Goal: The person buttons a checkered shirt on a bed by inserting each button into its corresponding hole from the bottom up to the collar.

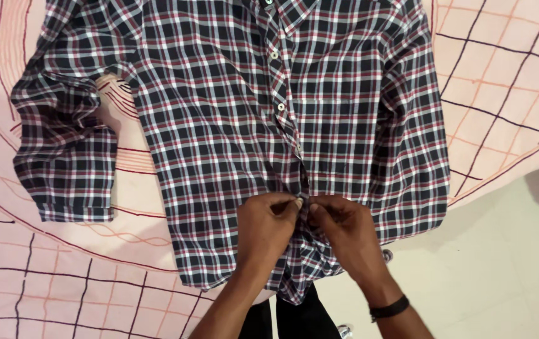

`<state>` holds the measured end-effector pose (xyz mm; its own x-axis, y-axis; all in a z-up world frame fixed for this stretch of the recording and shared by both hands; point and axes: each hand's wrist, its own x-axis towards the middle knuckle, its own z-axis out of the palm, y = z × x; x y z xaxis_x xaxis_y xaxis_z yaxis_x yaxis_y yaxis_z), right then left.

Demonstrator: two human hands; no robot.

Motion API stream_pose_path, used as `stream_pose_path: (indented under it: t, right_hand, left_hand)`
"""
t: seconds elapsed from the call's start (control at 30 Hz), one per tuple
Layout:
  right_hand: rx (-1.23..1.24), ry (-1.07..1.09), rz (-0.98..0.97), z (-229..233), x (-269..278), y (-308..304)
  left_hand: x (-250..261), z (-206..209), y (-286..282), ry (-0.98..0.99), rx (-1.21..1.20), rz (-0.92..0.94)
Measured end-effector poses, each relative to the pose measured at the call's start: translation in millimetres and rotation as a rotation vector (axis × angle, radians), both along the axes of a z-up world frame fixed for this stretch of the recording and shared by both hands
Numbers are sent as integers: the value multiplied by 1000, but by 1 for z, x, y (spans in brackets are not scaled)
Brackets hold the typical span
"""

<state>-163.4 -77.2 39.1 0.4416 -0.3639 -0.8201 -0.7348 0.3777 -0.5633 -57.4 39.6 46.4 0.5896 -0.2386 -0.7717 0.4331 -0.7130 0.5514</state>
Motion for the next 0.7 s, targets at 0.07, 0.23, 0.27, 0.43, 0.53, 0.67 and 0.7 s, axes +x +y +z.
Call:
stream_pose_path:
  t: [0.07,0.23,0.27,0.43,0.53,0.67,0.7]
  right_hand:
    - [17,-89,18,-3,0,-8]
    - [17,-58,59,-5,6,-12]
    - [0,-66,83,-5,9,-13]
    - [-403,-186,270,4,15,-3]
    - [-489,-152,344,4,16,2]
    - [187,-128,18,-22,-4,-8]
    - [439,-212,-127,-32,-10,-14]
  left_hand:
    - [1,1,2,-33,-16,-88]
    - [-2,0,4,-302,-147,-256]
    - [0,1,3,-200,-108,-251]
    - [16,2,-3,240,4,-80]
    - [11,-1,-1,236,53,-43]
    - [2,-23,11,447,-199,308]
    - [-2,-27,14,438,-218,259]
